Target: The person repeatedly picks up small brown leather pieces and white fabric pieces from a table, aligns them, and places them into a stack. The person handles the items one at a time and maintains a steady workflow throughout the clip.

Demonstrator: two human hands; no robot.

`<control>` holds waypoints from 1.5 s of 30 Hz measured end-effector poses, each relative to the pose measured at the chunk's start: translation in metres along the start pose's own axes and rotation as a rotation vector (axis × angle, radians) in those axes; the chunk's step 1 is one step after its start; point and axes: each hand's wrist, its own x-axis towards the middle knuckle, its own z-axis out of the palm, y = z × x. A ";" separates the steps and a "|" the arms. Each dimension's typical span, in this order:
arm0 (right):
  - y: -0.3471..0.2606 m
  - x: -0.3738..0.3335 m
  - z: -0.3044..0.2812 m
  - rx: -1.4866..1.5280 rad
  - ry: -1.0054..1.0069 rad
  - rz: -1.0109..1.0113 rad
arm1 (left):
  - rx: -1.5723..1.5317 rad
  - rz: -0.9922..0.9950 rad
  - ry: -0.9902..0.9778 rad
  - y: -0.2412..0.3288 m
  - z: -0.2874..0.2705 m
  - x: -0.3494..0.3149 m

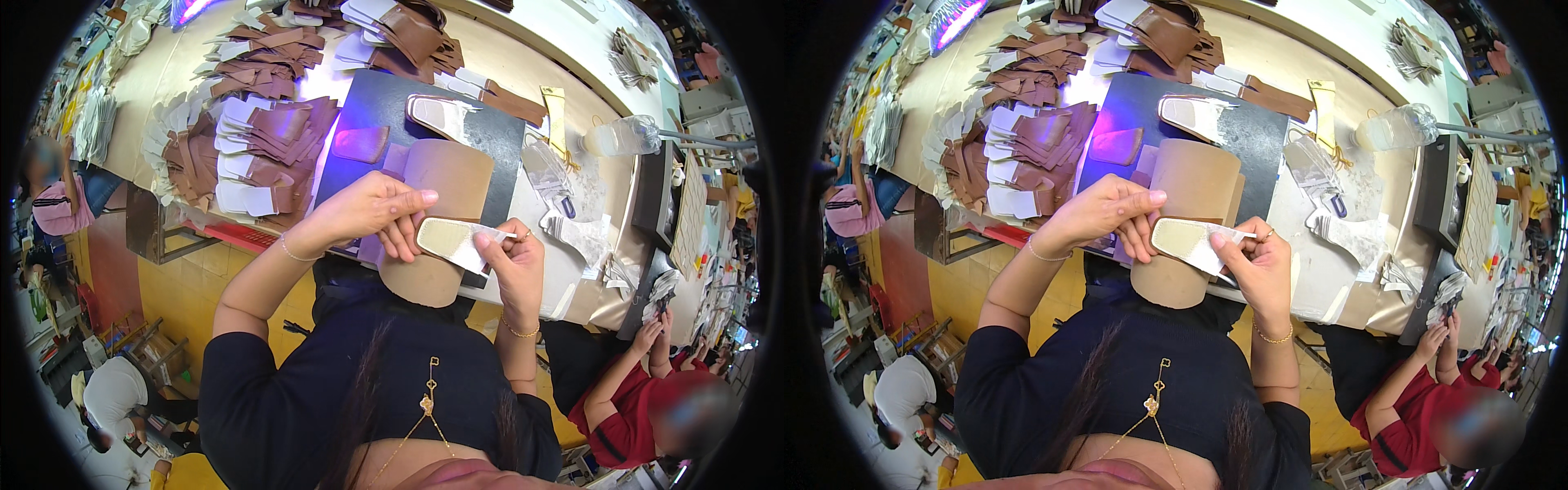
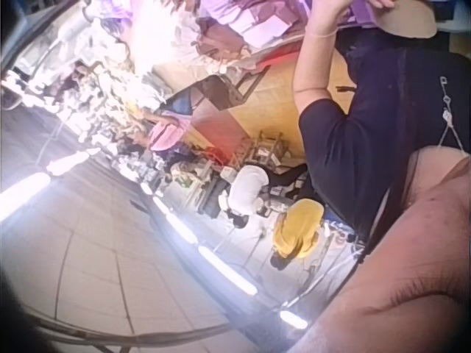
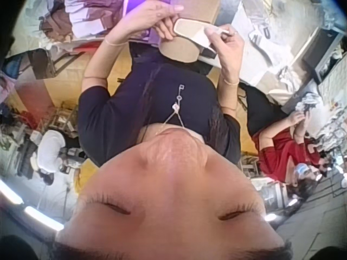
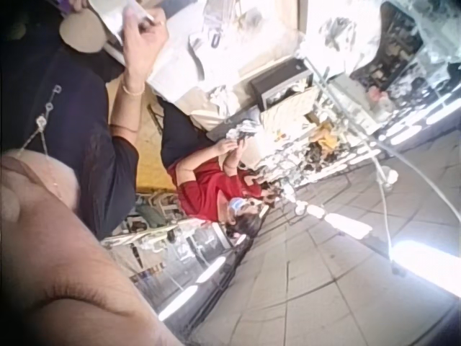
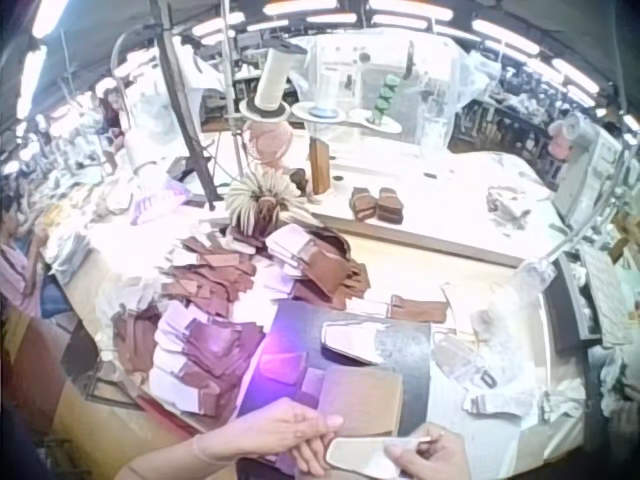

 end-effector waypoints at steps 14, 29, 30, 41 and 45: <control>0.011 0.001 0.001 -0.030 0.030 -0.001 | 0.031 -0.058 -0.039 0.001 -0.002 0.000; 0.006 -0.005 -0.001 -0.823 -0.036 -0.809 | 0.148 -0.021 0.028 -0.002 0.000 0.001; 0.006 -0.008 0.005 -0.964 -0.228 -0.854 | 0.165 -0.021 0.028 -0.003 -0.001 0.002; 0.079 -0.006 0.013 -0.228 -0.172 -0.560 | 0.191 -0.003 0.047 -0.001 0.002 0.002; 0.072 -0.019 -0.015 0.163 -0.222 -0.263 | 0.233 0.008 0.021 0.010 -0.002 -0.001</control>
